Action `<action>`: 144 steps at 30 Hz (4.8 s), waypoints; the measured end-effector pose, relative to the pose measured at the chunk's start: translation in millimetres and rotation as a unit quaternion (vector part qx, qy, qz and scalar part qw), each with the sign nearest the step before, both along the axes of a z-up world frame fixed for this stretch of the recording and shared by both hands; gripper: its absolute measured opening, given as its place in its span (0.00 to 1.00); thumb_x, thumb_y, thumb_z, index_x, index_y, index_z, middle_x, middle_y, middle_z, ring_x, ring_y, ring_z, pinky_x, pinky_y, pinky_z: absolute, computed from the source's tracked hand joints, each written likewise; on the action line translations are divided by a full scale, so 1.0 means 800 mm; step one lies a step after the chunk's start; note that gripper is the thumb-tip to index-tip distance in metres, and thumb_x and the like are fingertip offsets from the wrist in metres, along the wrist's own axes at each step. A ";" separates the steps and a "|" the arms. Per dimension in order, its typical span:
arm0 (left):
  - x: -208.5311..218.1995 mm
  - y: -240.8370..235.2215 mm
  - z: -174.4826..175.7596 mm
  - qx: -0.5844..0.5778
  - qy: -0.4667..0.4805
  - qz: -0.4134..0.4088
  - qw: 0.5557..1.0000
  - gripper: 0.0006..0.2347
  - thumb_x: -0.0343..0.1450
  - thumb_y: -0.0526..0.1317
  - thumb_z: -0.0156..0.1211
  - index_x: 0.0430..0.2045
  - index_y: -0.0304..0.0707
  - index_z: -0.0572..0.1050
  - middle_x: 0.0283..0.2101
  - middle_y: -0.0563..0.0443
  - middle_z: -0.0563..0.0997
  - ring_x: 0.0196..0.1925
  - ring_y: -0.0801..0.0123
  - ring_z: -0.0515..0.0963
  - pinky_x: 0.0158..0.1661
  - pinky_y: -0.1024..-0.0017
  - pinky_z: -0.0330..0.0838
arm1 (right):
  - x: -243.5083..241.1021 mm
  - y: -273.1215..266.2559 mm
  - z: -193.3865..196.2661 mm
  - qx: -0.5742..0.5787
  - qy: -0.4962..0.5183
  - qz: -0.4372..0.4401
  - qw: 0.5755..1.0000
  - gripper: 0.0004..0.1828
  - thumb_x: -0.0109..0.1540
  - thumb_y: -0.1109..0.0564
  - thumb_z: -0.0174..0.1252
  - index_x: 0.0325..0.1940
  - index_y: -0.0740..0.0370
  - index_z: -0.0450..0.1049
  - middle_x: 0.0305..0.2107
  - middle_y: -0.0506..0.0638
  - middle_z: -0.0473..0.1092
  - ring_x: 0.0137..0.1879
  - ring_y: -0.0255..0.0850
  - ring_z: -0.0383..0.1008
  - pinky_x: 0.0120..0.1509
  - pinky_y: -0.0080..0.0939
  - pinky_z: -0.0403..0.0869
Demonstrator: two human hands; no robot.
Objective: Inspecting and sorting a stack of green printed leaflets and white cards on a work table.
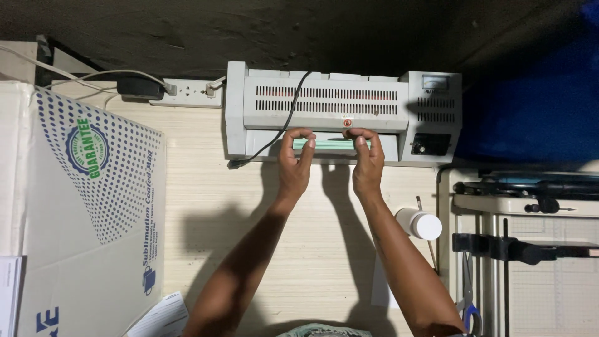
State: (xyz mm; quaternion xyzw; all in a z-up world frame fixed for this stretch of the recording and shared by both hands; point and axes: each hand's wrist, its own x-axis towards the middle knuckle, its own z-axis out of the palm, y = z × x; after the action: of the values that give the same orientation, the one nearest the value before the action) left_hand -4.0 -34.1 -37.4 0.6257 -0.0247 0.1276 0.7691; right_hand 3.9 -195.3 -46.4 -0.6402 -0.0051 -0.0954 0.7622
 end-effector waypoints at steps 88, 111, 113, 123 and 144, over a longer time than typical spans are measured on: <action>-0.528 0.081 0.340 0.212 -0.056 -0.133 0.967 0.07 0.72 0.33 0.61 0.25 0.23 0.77 0.26 0.45 0.76 0.23 0.69 0.75 0.23 0.70 0.67 | -0.516 -0.032 0.234 0.044 0.142 0.266 0.953 0.16 0.65 0.55 0.63 0.49 0.72 0.77 0.40 0.58 0.80 0.48 0.43 0.81 0.54 0.46 0.80; -0.535 0.092 0.326 0.243 0.129 -0.146 0.950 0.17 0.73 0.47 0.57 0.44 0.30 0.77 0.32 0.41 0.87 0.32 0.65 0.88 0.34 0.67 0.80 | -0.548 0.025 0.211 0.277 0.312 0.262 0.870 0.27 0.64 0.48 0.62 0.62 0.68 0.70 0.47 0.54 0.77 0.50 0.43 0.80 0.56 0.46 0.79; -0.530 0.093 0.306 0.241 0.139 -0.150 0.949 0.17 0.73 0.47 0.55 0.43 0.29 0.78 0.33 0.40 0.87 0.33 0.64 0.88 0.35 0.66 0.80 | -0.547 0.029 0.216 0.268 0.326 0.251 0.871 0.26 0.64 0.49 0.61 0.61 0.67 0.70 0.47 0.54 0.77 0.50 0.43 0.80 0.56 0.46 0.78; -0.483 0.105 0.262 -0.018 0.243 -0.210 0.947 0.16 0.75 0.44 0.46 0.46 0.26 0.73 0.34 0.44 0.84 0.33 0.68 0.85 0.35 0.72 0.82 | -0.514 0.029 0.244 0.258 0.383 0.180 0.868 0.26 0.63 0.47 0.54 0.61 0.65 0.69 0.50 0.56 0.77 0.54 0.43 0.79 0.61 0.44 0.77; -0.415 0.096 0.252 -0.319 0.297 -0.218 0.873 0.18 0.73 0.42 0.56 0.50 0.19 0.72 0.45 0.37 0.82 0.42 0.61 0.84 0.43 0.65 0.81 | -0.418 0.016 0.320 -0.410 -0.355 0.194 0.817 0.12 0.66 0.56 0.59 0.52 0.58 0.80 0.52 0.51 0.78 0.63 0.46 0.78 0.74 0.56 0.74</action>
State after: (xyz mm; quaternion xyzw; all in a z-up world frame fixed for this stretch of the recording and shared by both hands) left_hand -335.7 42.8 164.1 0.3338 0.1109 -0.2339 0.9064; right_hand -330.5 -182.2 209.6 -0.8011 -0.4382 -0.1556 0.3769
